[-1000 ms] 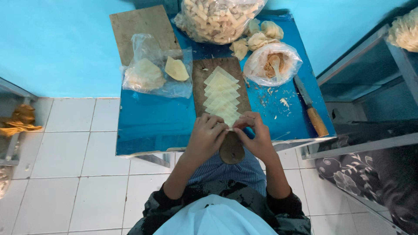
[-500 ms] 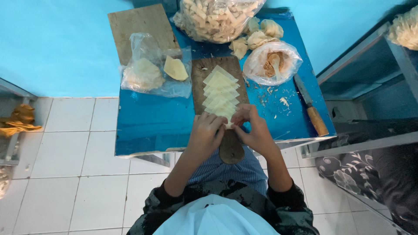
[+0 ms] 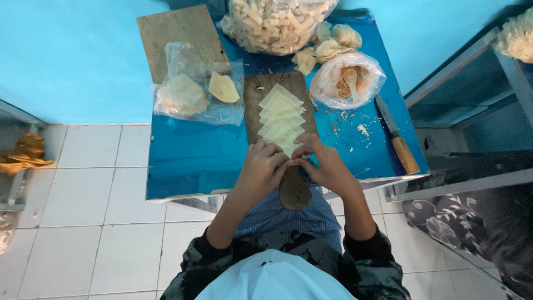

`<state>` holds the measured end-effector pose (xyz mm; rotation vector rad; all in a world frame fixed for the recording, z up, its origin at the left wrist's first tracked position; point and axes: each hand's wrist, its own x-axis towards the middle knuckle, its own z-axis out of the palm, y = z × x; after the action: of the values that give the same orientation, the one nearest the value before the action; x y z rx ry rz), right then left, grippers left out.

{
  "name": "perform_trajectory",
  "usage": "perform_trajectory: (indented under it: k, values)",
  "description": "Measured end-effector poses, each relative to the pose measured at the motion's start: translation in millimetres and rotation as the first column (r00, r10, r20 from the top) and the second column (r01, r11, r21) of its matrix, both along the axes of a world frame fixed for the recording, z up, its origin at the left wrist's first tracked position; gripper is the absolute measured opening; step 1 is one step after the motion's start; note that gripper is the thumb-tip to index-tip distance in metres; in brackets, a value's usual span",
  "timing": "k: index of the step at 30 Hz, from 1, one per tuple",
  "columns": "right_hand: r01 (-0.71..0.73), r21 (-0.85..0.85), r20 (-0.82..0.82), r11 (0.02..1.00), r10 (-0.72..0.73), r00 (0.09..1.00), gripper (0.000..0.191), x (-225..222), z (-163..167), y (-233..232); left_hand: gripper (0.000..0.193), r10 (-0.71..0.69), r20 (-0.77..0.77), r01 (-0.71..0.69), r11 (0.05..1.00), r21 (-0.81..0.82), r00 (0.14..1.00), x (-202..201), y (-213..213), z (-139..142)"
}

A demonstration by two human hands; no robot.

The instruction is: The person folds thin dough wrapper pieces by hand and arranges them into an overlapping diamond pattern on a wooden paddle board on the table, occasionally taking pieces from a plastic bag and using a spoon to add brown filling from a bag. The person continues folding and stacking wrappers to build up the layered pattern.

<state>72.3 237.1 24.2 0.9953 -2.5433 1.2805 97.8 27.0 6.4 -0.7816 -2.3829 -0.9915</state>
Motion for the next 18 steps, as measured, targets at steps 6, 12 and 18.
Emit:
perform_trajectory:
  k: [6,12,18]
  values:
    - [0.026,0.003,0.038,1.0,-0.026,0.999,0.053,-5.1,2.1,-2.0,0.011,0.036,-0.022,-0.037,0.998,-0.042,0.999,-2.1,0.2,3.3]
    - [0.13,0.067,-0.253,0.989,-0.109,0.961,0.04,6.0,-0.9,-6.3,0.006,0.069,-0.032,-0.071,0.994,-0.079,0.997,-6.5,3.1,7.4]
    - [0.107,0.055,-0.317,0.993,-0.084,0.945,0.042,7.1,-1.3,-6.7,0.008,0.104,0.0,-0.103,0.991,-0.082,0.995,-8.7,4.5,7.4]
